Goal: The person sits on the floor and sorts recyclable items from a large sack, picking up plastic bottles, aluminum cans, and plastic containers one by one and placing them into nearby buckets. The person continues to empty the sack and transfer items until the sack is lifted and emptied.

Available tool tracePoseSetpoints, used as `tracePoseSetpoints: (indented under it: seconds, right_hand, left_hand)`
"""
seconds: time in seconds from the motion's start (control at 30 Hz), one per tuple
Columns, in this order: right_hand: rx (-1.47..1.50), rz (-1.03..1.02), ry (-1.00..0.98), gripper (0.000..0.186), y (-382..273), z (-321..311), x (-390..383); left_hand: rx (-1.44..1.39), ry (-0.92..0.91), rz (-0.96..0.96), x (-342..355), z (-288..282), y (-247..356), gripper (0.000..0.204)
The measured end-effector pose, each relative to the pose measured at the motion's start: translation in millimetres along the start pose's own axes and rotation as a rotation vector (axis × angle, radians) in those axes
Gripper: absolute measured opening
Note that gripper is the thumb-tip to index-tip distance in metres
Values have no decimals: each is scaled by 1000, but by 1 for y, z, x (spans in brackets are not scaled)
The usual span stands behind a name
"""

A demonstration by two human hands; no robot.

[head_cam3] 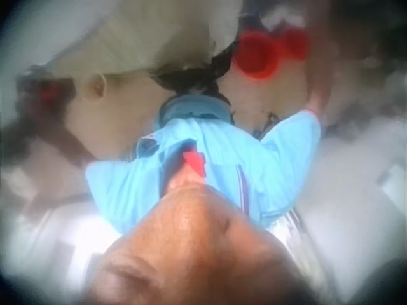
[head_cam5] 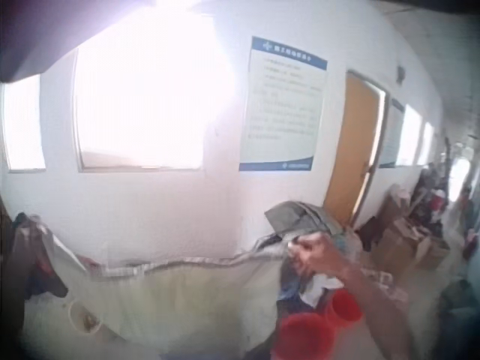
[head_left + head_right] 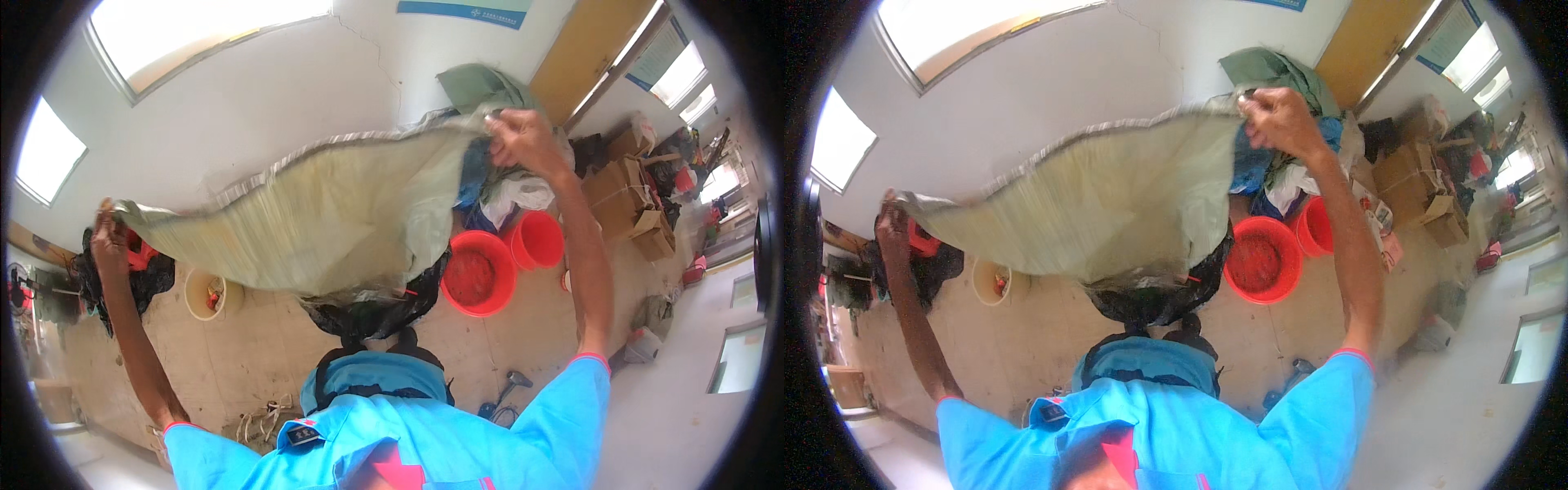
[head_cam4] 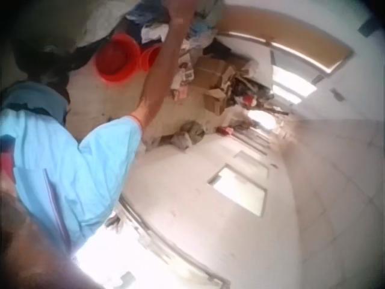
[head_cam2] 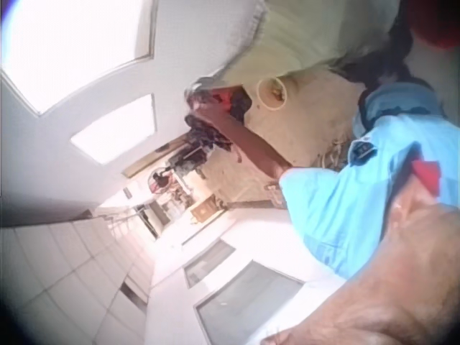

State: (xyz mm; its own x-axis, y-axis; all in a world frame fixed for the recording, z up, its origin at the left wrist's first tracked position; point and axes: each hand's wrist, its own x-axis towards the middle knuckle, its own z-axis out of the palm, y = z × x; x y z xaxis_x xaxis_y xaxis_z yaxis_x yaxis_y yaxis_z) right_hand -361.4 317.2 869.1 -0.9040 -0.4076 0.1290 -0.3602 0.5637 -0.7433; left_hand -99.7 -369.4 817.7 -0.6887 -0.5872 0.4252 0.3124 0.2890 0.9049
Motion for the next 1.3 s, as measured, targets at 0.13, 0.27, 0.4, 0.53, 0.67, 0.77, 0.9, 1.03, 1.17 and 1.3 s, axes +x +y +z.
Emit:
tracePoseSetpoints:
  seconds: [0.13,0.27,0.4,0.53,0.67,0.77,0.9,1.03,1.17,1.3]
  right_hand:
    - [198,-35,517,28,-14,-37,-5]
    - [-1,-111,252,28,-2,-28,3]
    - [-109,-67,493,24,-1,-53,4]
    - [270,-180,729,30,-4,-99,-13]
    - [107,-162,614,30,9,-82,-8]
    - [383,-101,730,34,-5,-133,-5]
    - [175,-250,518,37,0,-111,0]
    - [126,-106,795,38,-23,-133,-13]
    - [148,-258,757,35,3,-152,-9]
    - [-178,-68,766,33,-22,-135,-25]
  left_hand:
    - [242,-22,213,15,-46,16,44]
    - [677,-66,368,38,-42,20,38]
    - [374,-104,318,40,-54,69,40]
    - [579,-39,401,29,-19,109,38]
    - [989,-386,355,18,-11,58,38]
    - [1084,-270,589,27,-17,98,37]
    - [781,-241,391,30,17,119,36]
    - [532,-167,92,32,46,106,38]
    - [704,-306,401,100,-42,128,44]
    - [911,-270,408,64,19,82,40]
